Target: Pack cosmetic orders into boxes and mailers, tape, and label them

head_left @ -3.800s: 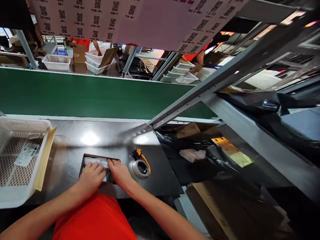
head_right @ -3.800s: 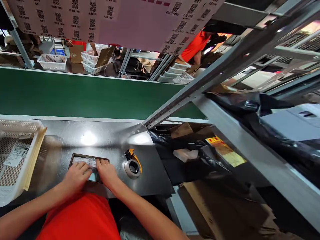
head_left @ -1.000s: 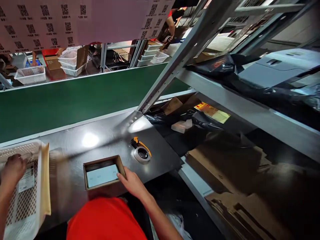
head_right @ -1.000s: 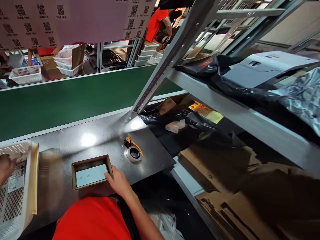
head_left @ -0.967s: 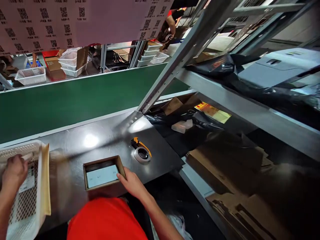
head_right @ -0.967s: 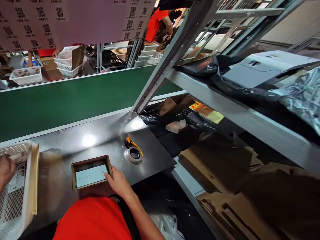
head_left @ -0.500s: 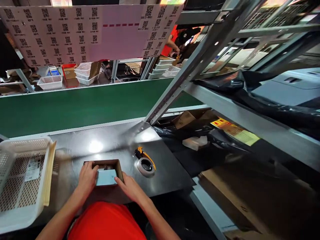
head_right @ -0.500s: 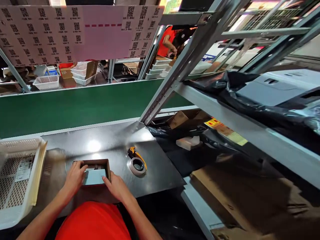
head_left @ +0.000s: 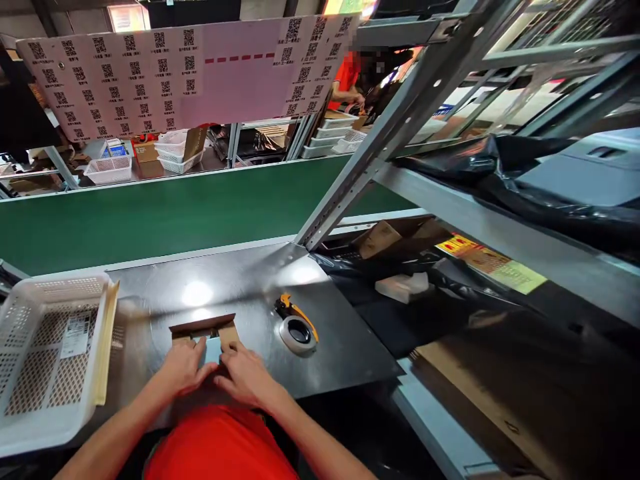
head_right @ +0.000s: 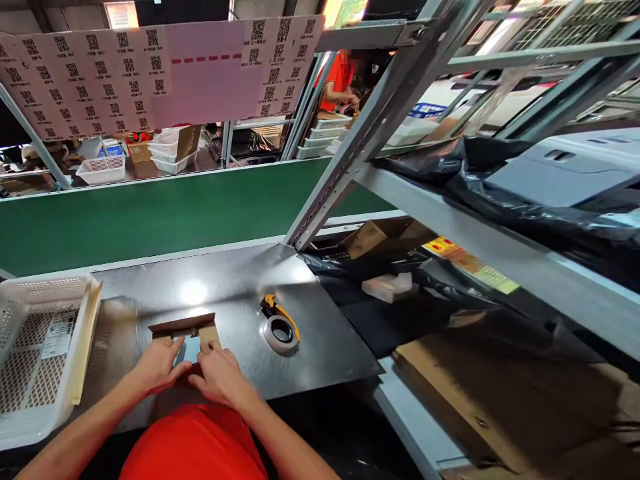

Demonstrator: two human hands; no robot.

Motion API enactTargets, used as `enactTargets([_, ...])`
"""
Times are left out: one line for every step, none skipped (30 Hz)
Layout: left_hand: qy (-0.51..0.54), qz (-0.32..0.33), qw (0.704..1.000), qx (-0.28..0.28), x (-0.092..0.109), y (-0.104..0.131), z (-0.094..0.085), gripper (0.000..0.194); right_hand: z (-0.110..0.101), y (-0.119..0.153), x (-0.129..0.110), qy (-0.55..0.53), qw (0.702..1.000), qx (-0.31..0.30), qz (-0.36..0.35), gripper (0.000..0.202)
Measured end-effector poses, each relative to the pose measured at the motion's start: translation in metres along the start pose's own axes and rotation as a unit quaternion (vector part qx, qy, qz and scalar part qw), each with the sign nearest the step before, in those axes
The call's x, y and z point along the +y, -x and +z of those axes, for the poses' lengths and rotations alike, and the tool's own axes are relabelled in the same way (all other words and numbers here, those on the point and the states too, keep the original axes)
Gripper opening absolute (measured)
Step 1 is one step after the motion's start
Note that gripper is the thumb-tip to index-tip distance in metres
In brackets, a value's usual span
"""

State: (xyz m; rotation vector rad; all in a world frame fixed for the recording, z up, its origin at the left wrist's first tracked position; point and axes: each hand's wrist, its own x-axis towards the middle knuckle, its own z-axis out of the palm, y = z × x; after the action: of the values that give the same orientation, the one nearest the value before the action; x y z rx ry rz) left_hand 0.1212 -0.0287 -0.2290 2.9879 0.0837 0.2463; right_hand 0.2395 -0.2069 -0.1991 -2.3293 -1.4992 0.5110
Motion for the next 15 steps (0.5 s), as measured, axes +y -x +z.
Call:
enactTargets([-0.01, 0.03, 0.999, 0.035, -0.007, -0.007, 0.001, 0.05, 0.0, -0.007, 0.006, -0.005, 1.0, 0.015, 0.001, 0.031])
enactTargets([-0.022, 0.051, 0.995, 0.077, -0.013, -0.014, 0.002, 0.046, 0.004, -0.013, 0.013, -0.018, 0.998, 0.051, 0.011, 0.031])
enactTargets([-0.037, 0.056, 0.991, 0.118, -0.018, -0.02, 0.004, 0.044, 0.011, -0.019, 0.019, -0.04, 0.994, 0.1, 0.024, 0.032])
enactTargets([-0.052, 0.044, 0.986, 0.149, -0.021, -0.023, 0.008, 0.046, 0.021, -0.023, 0.024, -0.069, 0.985, 0.154, 0.033, 0.033])
enactTargets([-0.066, 0.018, 0.984, 0.167, -0.023, -0.024, 0.012, 0.053, 0.033, -0.025, 0.03, -0.099, 0.973, 0.208, 0.037, 0.035])
enactTargets([-0.076, -0.012, 0.982, 0.172, -0.023, -0.021, 0.018, 0.061, 0.045, -0.026, 0.035, -0.124, 0.959, 0.253, 0.035, 0.037])
enactTargets([-0.081, -0.033, 0.982, 0.166, -0.022, -0.016, 0.025, 0.068, 0.056, -0.026, 0.042, -0.142, 0.947, 0.288, 0.033, 0.039])
enactTargets([-0.079, -0.036, 0.984, 0.155, -0.021, -0.008, 0.032, 0.07, 0.064, -0.024, 0.05, -0.148, 0.937, 0.314, 0.039, 0.039])
enactTargets([-0.071, -0.019, 0.988, 0.139, -0.02, 0.003, 0.04, 0.068, 0.069, -0.021, 0.061, -0.145, 0.93, 0.333, 0.056, 0.039])
enactTargets([-0.058, 0.007, 0.991, 0.119, -0.02, 0.014, 0.047, 0.063, 0.068, -0.018, 0.075, -0.135, 0.923, 0.35, 0.083, 0.039])
enactTargets([-0.042, 0.038, 0.994, 0.096, -0.021, 0.025, 0.052, 0.059, 0.063, -0.013, 0.092, -0.123, 0.915, 0.367, 0.115, 0.04])
enactTargets([-0.025, 0.066, 0.995, 0.073, -0.023, 0.035, 0.056, 0.056, 0.054, -0.008, 0.112, -0.108, 0.902, 0.386, 0.159, 0.042])
enactTargets([-0.007, 0.084, 0.995, 0.05, -0.025, 0.043, 0.057, 0.055, 0.041, -0.003, 0.133, -0.092, 0.889, 0.394, 0.213, 0.045])
enactTargets([0.007, 0.085, 0.996, 0.032, -0.028, 0.048, 0.056, 0.056, 0.026, 0.003, 0.155, -0.079, 0.878, 0.392, 0.265, 0.047])
enactTargets([0.017, 0.07, 0.997, 0.023, -0.031, 0.05, 0.052, 0.057, 0.01, 0.009, 0.174, -0.066, 0.867, 0.373, 0.325, 0.047])
